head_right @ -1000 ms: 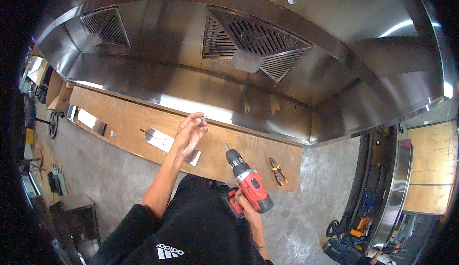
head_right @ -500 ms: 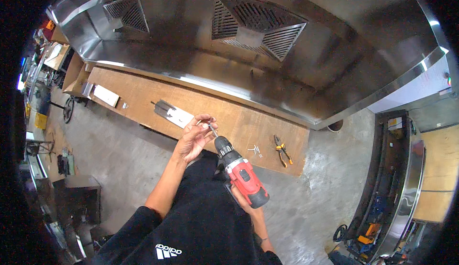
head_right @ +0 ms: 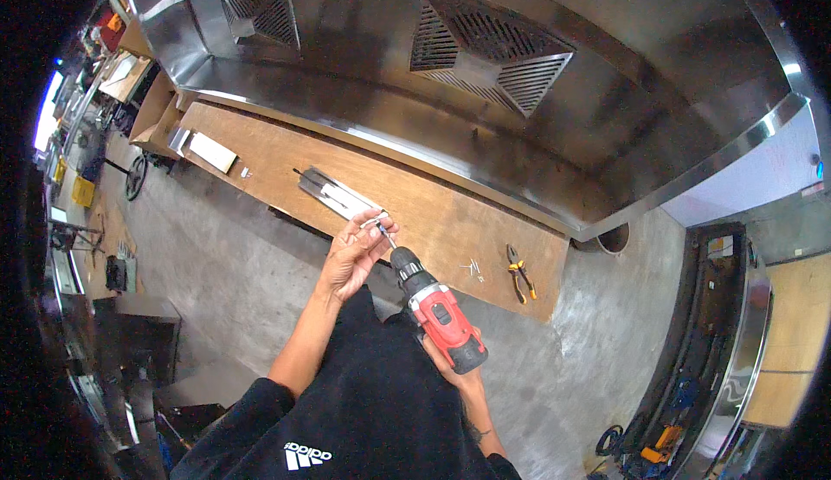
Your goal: The person installs a light fixture into a stainless steel kitchen hood. They use a screwdriver to secure a metal plate, retrieve a light fixture from a box, connect its wires, and then use a power drill to fasten the fixture in place.
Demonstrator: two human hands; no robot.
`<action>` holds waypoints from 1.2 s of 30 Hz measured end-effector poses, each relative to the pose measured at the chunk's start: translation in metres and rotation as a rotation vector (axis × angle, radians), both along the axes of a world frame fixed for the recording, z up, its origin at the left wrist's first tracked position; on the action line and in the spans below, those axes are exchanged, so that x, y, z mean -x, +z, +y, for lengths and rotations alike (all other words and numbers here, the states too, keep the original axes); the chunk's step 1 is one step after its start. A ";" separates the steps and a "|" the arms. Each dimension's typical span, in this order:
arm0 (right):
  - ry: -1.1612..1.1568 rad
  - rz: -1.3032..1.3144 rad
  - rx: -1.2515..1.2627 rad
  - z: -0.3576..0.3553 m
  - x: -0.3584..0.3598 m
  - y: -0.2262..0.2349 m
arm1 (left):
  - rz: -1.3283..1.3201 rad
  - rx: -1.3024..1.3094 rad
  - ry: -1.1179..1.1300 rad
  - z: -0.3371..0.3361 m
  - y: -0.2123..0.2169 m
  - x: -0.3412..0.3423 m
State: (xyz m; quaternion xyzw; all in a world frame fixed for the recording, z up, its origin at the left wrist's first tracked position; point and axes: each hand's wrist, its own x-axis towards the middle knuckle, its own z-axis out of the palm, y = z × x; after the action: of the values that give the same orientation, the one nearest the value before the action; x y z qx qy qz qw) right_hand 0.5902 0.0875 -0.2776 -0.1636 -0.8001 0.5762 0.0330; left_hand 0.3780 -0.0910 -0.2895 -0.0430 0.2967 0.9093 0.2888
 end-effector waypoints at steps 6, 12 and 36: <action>0.088 0.019 0.091 -0.051 0.004 0.015 | 0.018 -0.034 0.040 -0.059 -0.005 -0.005; 0.051 0.038 0.166 -0.124 0.026 0.012 | 0.061 -0.083 0.041 -0.132 -0.013 0.014; -0.070 0.023 0.360 -0.233 0.153 0.017 | 0.462 0.125 -0.199 -0.245 0.013 0.188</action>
State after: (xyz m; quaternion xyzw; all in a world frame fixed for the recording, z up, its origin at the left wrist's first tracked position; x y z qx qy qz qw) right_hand 0.4369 -0.1454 -0.2602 -0.1882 -0.6774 0.7104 0.0324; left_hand 0.1903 -0.3357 -0.2765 0.1774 0.4130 0.8420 0.2984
